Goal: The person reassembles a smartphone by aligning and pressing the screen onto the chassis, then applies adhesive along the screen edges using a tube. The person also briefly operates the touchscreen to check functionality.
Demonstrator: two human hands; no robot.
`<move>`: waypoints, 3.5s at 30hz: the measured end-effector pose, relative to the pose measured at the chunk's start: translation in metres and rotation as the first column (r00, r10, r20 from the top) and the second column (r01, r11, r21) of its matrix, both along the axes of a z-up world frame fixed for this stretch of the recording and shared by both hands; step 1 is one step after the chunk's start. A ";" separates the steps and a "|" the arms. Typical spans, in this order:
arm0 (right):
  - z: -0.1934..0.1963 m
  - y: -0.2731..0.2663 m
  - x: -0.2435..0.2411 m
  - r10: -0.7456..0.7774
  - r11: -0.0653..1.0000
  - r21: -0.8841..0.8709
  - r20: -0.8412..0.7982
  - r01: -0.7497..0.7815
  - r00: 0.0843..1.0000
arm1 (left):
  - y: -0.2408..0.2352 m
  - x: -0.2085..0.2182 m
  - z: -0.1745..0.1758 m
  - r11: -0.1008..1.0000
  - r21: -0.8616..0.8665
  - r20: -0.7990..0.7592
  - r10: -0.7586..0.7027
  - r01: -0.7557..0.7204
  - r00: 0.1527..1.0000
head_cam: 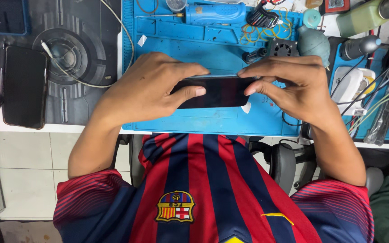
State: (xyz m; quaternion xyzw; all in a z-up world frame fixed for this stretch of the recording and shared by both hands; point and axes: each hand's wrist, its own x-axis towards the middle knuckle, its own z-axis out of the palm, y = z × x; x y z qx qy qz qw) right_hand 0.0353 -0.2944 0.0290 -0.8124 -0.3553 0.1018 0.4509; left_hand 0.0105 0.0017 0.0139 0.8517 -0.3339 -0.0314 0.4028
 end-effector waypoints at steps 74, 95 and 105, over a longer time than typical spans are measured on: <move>-0.124 -0.025 -0.037 -0.685 0.590 -0.194 0.394 0.784 0.613 | -0.013 -0.044 -0.100 0.899 0.300 0.076 0.312 -0.320 0.947; -0.123 -0.015 -0.013 -0.589 0.575 0.602 -0.166 0.554 0.791 | -0.138 0.069 -0.128 0.921 -0.387 0.044 0.070 -0.048 0.997; -0.134 -0.007 -0.003 -0.669 0.659 0.485 0.031 0.575 0.742 | -0.145 0.070 -0.135 0.921 -0.363 0.023 0.162 -0.143 0.986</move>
